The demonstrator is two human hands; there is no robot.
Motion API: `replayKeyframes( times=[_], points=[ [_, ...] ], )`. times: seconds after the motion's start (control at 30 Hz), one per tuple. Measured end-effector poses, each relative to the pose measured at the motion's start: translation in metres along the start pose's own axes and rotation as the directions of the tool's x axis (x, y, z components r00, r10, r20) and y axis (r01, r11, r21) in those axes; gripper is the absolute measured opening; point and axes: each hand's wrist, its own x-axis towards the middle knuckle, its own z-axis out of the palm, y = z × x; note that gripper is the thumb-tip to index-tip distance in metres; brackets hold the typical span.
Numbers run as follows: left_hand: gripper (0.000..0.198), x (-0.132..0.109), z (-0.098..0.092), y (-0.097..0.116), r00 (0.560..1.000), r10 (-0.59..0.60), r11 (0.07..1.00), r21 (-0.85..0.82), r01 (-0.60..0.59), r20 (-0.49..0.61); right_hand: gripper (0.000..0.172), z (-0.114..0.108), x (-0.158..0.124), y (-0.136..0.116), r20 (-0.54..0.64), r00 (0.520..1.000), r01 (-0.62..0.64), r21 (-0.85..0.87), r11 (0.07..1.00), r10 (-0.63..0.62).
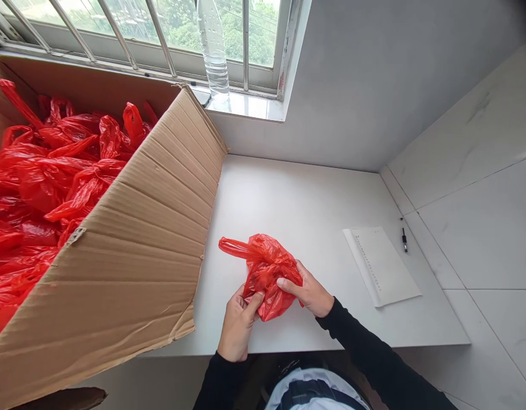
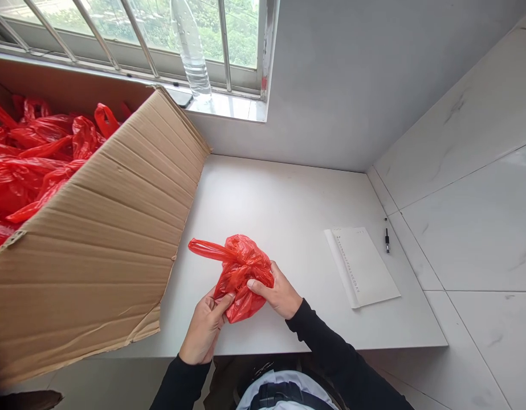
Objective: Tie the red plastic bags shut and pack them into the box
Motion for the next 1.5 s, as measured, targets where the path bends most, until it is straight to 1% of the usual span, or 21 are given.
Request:
replayKeyframes(
  times=[0.07,0.13,0.23,0.3,0.4,0.53,0.6,0.67,0.73,0.87,0.93,1.0,1.07,1.13,1.2,1.27,1.33,1.4,1.43,1.5],
  points=[
    [0.052,0.001,-0.001,0.0,0.999,-0.025,0.999,0.042,0.026,-0.019,0.057,0.003,0.002,0.0,0.015,1.0,0.021,0.049,0.999,-0.022],
    [0.048,0.001,-0.001,0.003,0.999,-0.043,0.997,0.062,0.043,-0.011,0.058,0.006,0.003,-0.001,0.027,0.999,0.043,0.068,0.997,-0.045],
    [0.045,0.001,-0.001,0.009,0.996,-0.042,0.998,0.045,0.038,0.08,0.058,0.009,0.003,-0.004,0.058,0.997,0.052,0.066,0.996,-0.056],
    [0.045,0.002,-0.001,0.012,0.993,-0.038,0.999,0.024,0.035,0.115,0.057,0.01,0.002,-0.005,0.069,0.996,0.049,0.056,0.997,-0.052],
    [0.042,0.002,0.002,0.012,0.991,-0.021,1.0,-0.013,0.023,0.135,0.058,0.011,0.002,-0.005,0.059,0.997,0.056,0.042,0.998,-0.058],
    [0.042,0.004,0.006,0.009,0.987,0.043,0.998,-0.06,-0.034,0.157,0.056,0.009,0.002,-0.003,0.023,0.998,0.062,-0.026,0.998,-0.062],
    [0.04,0.006,0.006,0.008,0.99,0.062,0.998,-0.033,-0.058,0.128,0.053,0.008,0.001,-0.003,0.026,0.997,0.067,-0.06,0.996,-0.066],
    [0.038,0.01,0.005,0.007,0.996,0.059,0.998,0.004,-0.059,0.072,0.049,0.007,0.0,-0.003,0.058,0.996,0.071,-0.068,0.995,-0.067],
    [0.039,0.013,0.002,0.006,0.999,0.047,0.998,0.03,-0.048,0.014,0.042,0.006,0.0,-0.003,0.065,0.995,0.074,-0.071,0.995,-0.069],
    [0.044,0.017,0.0,0.003,0.998,0.012,0.997,0.081,-0.008,-0.06,0.034,0.005,0.001,-0.004,-0.009,0.996,0.084,-0.07,0.994,-0.085],
    [0.047,0.017,0.002,0.004,0.996,-0.002,0.998,0.064,0.008,-0.094,0.034,0.004,0.001,-0.003,-0.025,0.995,0.094,-0.044,0.995,-0.095],
    [0.05,0.015,0.004,0.006,0.993,-0.013,1.0,-0.006,0.012,-0.116,0.041,0.003,0.0,-0.003,0.009,0.997,0.073,-0.013,0.997,-0.073],
    [0.053,0.013,0.007,0.009,0.993,-0.021,0.996,-0.088,0.01,-0.12,0.051,0.001,-0.002,-0.003,0.078,0.997,0.013,-0.009,1.0,-0.012],
    [0.056,0.009,0.008,0.011,0.996,-0.022,0.992,-0.122,0.011,-0.087,0.053,0.0,-0.004,-0.003,0.113,0.993,-0.029,-0.022,0.999,0.031],
    [0.06,0.006,0.008,0.012,0.999,-0.004,0.995,-0.1,0.001,-0.033,0.047,-0.001,-0.005,-0.004,0.089,0.996,-0.021,-0.023,1.0,0.023],
    [0.064,0.005,0.006,0.01,1.0,0.03,0.998,-0.057,-0.03,-0.004,0.045,-0.001,-0.005,-0.004,0.049,0.999,0.006,-0.019,1.0,-0.005],
    [0.065,0.006,0.005,0.008,0.998,0.057,0.998,-0.028,-0.058,-0.026,0.047,0.0,-0.004,-0.004,0.026,0.999,0.032,-0.013,0.999,-0.032],
    [0.062,0.009,0.003,0.006,0.996,0.062,0.998,-0.023,-0.064,-0.07,0.051,0.002,-0.003,-0.003,0.031,0.998,0.05,0.001,0.999,-0.05],
    [0.058,0.01,0.002,0.006,0.995,0.052,0.998,-0.024,-0.055,-0.084,0.051,0.003,-0.002,-0.002,0.033,0.998,0.048,0.003,0.999,-0.048],
    [0.048,0.011,0.002,0.005,0.996,0.018,1.0,-0.024,-0.021,-0.088,0.048,0.006,-0.002,0.002,0.026,1.0,0.005,-0.011,1.0,-0.005]
  ],
)
